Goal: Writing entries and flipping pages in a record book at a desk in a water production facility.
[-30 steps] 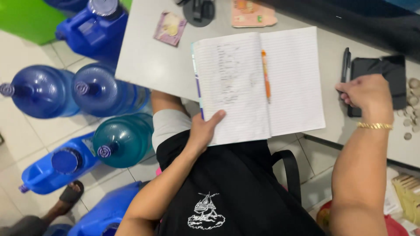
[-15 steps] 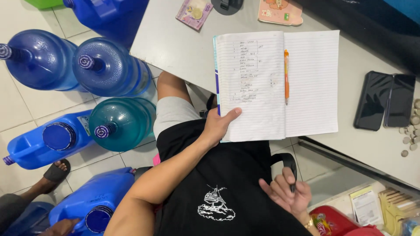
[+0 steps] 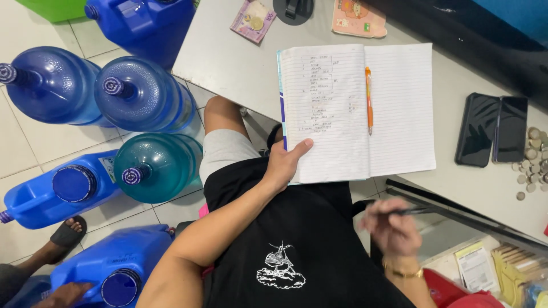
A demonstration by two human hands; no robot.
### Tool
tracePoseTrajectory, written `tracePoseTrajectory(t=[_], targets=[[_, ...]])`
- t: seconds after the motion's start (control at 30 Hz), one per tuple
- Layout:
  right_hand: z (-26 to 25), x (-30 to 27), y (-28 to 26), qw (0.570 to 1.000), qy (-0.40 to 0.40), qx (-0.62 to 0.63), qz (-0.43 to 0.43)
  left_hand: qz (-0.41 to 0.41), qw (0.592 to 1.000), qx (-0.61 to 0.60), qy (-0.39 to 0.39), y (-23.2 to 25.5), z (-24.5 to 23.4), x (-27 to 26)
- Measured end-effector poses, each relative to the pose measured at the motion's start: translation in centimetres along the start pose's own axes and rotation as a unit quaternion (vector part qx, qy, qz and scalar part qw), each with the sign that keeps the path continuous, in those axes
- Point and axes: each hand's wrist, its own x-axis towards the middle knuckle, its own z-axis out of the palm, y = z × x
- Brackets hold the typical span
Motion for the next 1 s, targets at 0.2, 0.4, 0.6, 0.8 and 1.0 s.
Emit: tracePoseTrajectory(t=[0.2,0.4,0.6,0.8,1.0], targets=[[7.2,12.8,-1.2,0.843,0.096,-0.513,-0.130,-0.006,1.000,0.009,-0.003,0.9,0.2,0.2],[6.7,16.3,2.8,0.850,0.114,-0.511,-0.061,-0.042,0.999,-0.004,-0.009,-0.3,-0.4,2.6],[6.2,16.4,3.3,0.848,0.129,-0.512,-0.044,-0.052,0.996,0.070,-0.002,2.9,0.6,1.3],[6.4,15.9,2.7,0.817,0.153,-0.550,-0.086,-0.046,0.996,0.080,0.004,3.3,0.7,0.9],[5.5,16.5,3.1,0.791,0.193,-0.577,-0.064,-0.039,0.996,0.086,0.000,3.0,0.7,1.0]])
